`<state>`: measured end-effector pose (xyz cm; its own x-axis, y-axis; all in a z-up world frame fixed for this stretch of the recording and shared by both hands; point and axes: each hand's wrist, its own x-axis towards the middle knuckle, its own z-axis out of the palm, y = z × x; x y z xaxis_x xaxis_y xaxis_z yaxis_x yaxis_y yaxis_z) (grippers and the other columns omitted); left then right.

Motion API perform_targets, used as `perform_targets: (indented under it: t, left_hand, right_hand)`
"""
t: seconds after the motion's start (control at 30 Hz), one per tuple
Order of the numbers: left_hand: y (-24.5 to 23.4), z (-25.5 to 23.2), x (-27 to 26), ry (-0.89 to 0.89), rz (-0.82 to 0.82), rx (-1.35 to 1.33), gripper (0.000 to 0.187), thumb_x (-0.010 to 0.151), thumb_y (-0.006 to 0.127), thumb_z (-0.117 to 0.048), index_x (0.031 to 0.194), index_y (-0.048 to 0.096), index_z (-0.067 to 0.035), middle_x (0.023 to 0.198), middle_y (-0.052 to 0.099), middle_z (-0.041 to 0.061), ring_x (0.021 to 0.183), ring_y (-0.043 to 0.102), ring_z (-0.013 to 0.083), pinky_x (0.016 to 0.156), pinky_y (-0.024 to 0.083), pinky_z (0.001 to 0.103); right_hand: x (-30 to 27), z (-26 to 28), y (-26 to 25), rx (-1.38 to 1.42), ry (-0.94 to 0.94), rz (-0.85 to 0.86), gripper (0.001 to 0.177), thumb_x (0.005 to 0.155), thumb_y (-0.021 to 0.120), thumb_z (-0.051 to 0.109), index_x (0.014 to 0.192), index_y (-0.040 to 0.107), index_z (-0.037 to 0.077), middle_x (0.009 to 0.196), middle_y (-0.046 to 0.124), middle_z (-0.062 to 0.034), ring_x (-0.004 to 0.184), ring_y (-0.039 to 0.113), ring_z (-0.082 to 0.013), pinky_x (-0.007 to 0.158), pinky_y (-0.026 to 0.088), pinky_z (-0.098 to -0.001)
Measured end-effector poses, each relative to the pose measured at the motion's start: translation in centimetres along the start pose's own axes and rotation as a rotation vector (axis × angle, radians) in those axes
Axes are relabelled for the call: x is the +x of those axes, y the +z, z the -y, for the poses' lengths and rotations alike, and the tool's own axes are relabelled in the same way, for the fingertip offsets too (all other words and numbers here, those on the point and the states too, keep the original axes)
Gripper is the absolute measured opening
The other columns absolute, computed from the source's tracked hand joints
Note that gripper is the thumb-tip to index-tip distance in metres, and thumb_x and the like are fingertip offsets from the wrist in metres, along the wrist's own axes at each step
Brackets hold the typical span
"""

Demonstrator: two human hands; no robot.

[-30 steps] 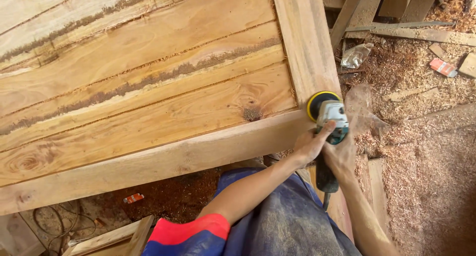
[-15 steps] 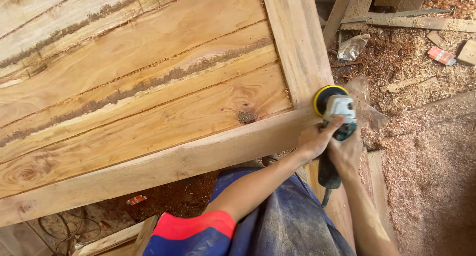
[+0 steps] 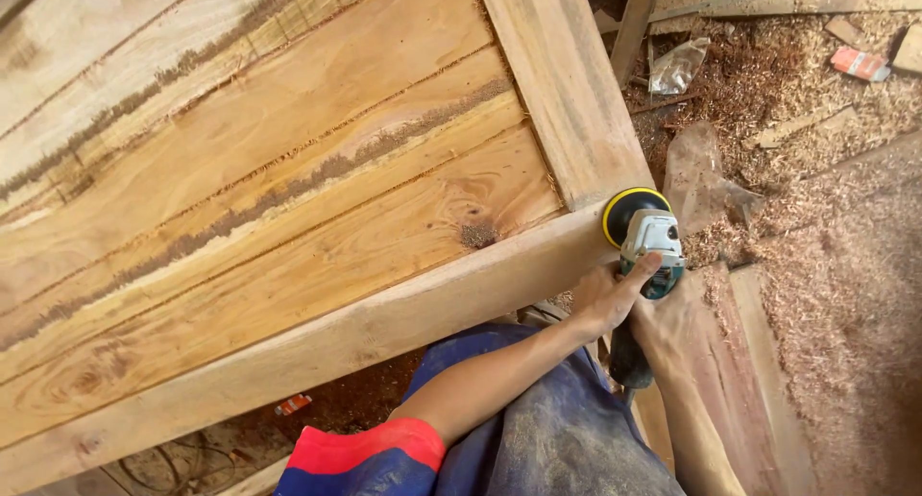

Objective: The person uses an electric orbital sander to smooth the surface of a large wooden panel. They move the sander back and forth across the wood, focusing on the edges and flat surfaces.

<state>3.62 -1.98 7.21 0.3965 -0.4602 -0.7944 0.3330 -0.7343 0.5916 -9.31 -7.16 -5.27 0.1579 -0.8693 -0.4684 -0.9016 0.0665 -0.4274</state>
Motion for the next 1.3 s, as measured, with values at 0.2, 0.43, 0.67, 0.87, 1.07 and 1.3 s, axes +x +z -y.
perform_targets:
  t: [0.2, 0.43, 0.67, 0.87, 1.07, 1.3]
  left_hand:
    - [0.3, 1.5, 5.1, -0.028, 0.215, 0.087, 0.099, 0.072, 0.042, -0.089, 0.112, 0.074, -0.005, 0.111, 0.072, 0.025, 0.115, 0.066, 0.0419, 0.097, 0.053, 0.050]
    - [-1.0, 1.4, 7.1, -0.065, 0.265, 0.077, 0.111, 0.063, 0.044, -0.094, 0.112, 0.073, 0.001, 0.108, 0.072, 0.027, 0.111, 0.068, 0.0408, 0.095, 0.054, 0.049]
    - [-6.1, -2.1, 5.3, -0.012, 0.217, 0.053, 0.107, 0.073, 0.039, -0.091, 0.115, 0.072, 0.001, 0.117, 0.070, 0.028, 0.120, 0.064, 0.0399, 0.103, 0.051, 0.048]
    - [-3.6, 0.7, 3.3, -0.054, 0.296, 0.001, 0.109, 0.073, 0.042, -0.091, 0.121, 0.067, 0.002, 0.119, 0.067, 0.031, 0.124, 0.061, 0.0405, 0.106, 0.047, 0.051]
    - [-5.1, 2.9, 3.2, -0.127, 0.224, 0.047, 0.107, 0.072, 0.043, -0.092, 0.124, 0.068, -0.002, 0.123, 0.068, 0.027, 0.128, 0.058, 0.0399, 0.109, 0.046, 0.048]
    - [-3.8, 3.2, 3.1, -0.079, 0.271, 0.032, 0.106, 0.070, 0.045, -0.094, 0.121, 0.070, -0.005, 0.118, 0.070, 0.025, 0.124, 0.062, 0.0376, 0.107, 0.048, 0.048]
  right_hand:
    - [0.3, 0.9, 0.7, 0.171, -0.010, -0.108, 0.061, 0.079, 0.083, 0.044, 0.117, 0.060, 0.002, 0.099, 0.067, -0.0297, 0.100, 0.066, -0.0486, 0.080, 0.052, -0.0554]
    - [0.3, 3.9, 0.5, 0.299, -0.006, -0.082, 0.057, 0.082, 0.084, 0.043, 0.118, 0.059, 0.005, 0.097, 0.067, -0.0247, 0.094, 0.067, -0.0374, 0.077, 0.050, -0.0492]
    - [-0.4, 9.8, 0.9, 0.314, -0.060, -0.038, 0.067, 0.090, 0.083, 0.041, 0.132, 0.051, -0.001, 0.105, 0.067, -0.0303, 0.098, 0.068, -0.0453, 0.083, 0.053, -0.0542]
    - [-3.0, 5.7, -0.3, 0.280, -0.024, 0.048, 0.071, 0.085, 0.083, 0.045, 0.129, 0.051, -0.001, 0.105, 0.065, -0.0330, 0.101, 0.065, -0.0478, 0.083, 0.051, -0.0571]
    - [-4.7, 7.1, 1.0, 0.167, 0.090, 0.055, 0.067, 0.081, 0.081, 0.048, 0.128, 0.052, 0.010, 0.109, 0.068, -0.0288, 0.109, 0.065, -0.0469, 0.093, 0.051, -0.0569]
    - [-4.3, 1.7, 1.8, 0.199, 0.089, -0.003, 0.068, 0.079, 0.085, 0.047, 0.128, 0.056, 0.009, 0.110, 0.068, -0.0296, 0.110, 0.066, -0.0480, 0.093, 0.051, -0.0571]
